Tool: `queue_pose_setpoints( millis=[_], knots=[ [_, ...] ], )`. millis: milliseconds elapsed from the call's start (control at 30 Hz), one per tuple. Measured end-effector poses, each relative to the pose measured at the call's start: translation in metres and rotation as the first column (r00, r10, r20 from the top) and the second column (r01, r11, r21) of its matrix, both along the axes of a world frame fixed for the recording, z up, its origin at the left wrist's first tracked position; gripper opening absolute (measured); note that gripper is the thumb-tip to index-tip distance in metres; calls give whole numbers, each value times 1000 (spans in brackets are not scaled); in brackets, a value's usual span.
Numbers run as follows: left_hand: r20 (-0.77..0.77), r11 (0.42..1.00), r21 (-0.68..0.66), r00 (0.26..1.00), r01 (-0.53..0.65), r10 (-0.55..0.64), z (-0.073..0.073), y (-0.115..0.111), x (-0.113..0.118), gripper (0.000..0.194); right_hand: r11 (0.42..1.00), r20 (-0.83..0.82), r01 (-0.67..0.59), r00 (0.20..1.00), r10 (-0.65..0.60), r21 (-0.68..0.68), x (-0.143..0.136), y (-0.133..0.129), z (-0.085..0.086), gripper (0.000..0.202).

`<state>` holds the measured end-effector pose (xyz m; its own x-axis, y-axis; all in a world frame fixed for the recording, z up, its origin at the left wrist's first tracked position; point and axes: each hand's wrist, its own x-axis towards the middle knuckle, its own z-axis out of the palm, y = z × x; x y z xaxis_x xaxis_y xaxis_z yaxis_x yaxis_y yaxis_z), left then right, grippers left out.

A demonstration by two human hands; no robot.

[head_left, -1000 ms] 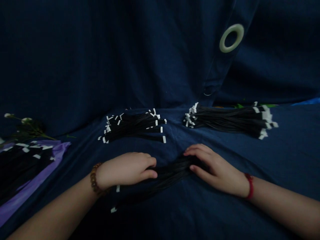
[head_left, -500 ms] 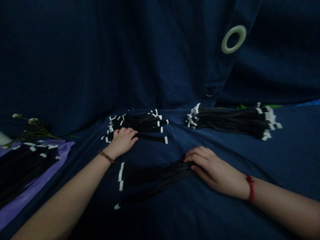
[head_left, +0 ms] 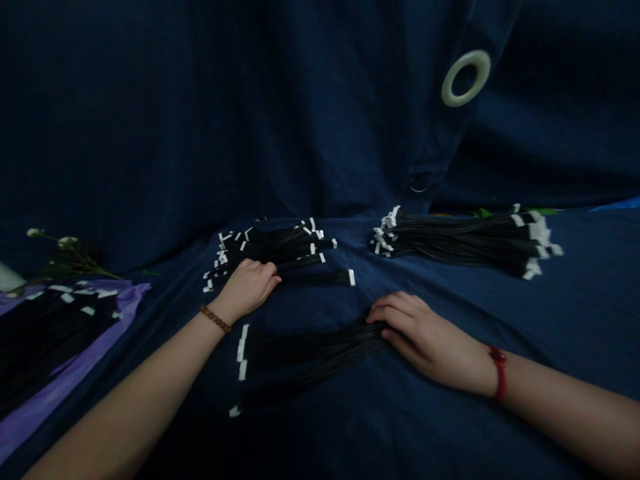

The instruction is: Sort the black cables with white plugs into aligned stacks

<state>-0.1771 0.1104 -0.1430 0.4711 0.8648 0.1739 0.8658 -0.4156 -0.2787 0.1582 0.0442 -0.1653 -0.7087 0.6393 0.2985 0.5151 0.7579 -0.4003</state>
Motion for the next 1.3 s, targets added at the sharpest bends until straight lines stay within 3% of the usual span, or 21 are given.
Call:
queue_pose_setpoints(
  millis=[100, 233, 300, 400, 467, 533, 633, 767, 833, 933, 1033, 1167, 1233, 1300],
  knots=[
    [-52, 997, -27, 996, 67, -69, 14, -16, 24, 26, 998, -16, 23, 1000, -22, 62, 1, -2, -3, 27],
    [-53, 987, -139, 994, 86, -94, 37, -55, 59, 19, 934, -94, 179, 983, -157, 309, 2, -5, -5, 48],
    [-26, 935, -328, 989, 132, -148, 47, -72, 70, 19, 912, -48, 179, 984, -173, 369, 2, -6, -6, 56],
    [71, 807, -554, 978, 203, -198, 54, -76, 69, 33, 947, 77, 94, 989, -124, 307, 2, -4, -7, 50],
    [97, 846, -512, 988, 150, -117, 53, -63, 57, 34, 964, 104, 72, 989, -102, 255, 1, -2, -7, 42],
    [30, 954, -295, 998, -50, 61, 45, -44, 38, 35, 970, 96, 73, 991, -98, 233, 0, -1, -6, 38],
    [-37, 951, -206, 973, -229, 226, 26, -18, 8, 31, 972, 69, 70, 994, -87, 223, 0, -1, -4, 36],
    [-21, 944, -265, 980, -198, 199, 17, -6, -5, 26, 966, 9, 106, 994, -111, 236, 1, -2, -4, 38],
    [15, 950, -277, 988, -142, 151, 24, -14, 7, 27, 949, -43, 143, 990, -136, 280, 2, -3, -4, 44],
    [63, 946, -323, 997, -22, 45, 41, -42, 40, 25, 917, -108, 194, 980, -167, 348, 3, -4, -3, 52],
    [133, 880, -458, 988, 129, -76, 48, -80, 73, 27, 910, -80, 185, 983, -168, 371, 2, -5, -2, 57],
    [31, 887, -452, 995, 100, -96, 40, -110, 91, 78, 930, 60, 139, 984, -169, 340, 2, -5, -3, 55],
    [-22, 905, -418, 996, 72, -89, 33, -113, 91, 71, 928, 88, 144, 979, -185, 342, 2, -5, -3, 54],
    [-27, 913, -399, 994, 87, -107, 26, -111, 90, 45, 910, 92, 151, 975, -201, 386, 2, -8, -1, 56]
  ],
)
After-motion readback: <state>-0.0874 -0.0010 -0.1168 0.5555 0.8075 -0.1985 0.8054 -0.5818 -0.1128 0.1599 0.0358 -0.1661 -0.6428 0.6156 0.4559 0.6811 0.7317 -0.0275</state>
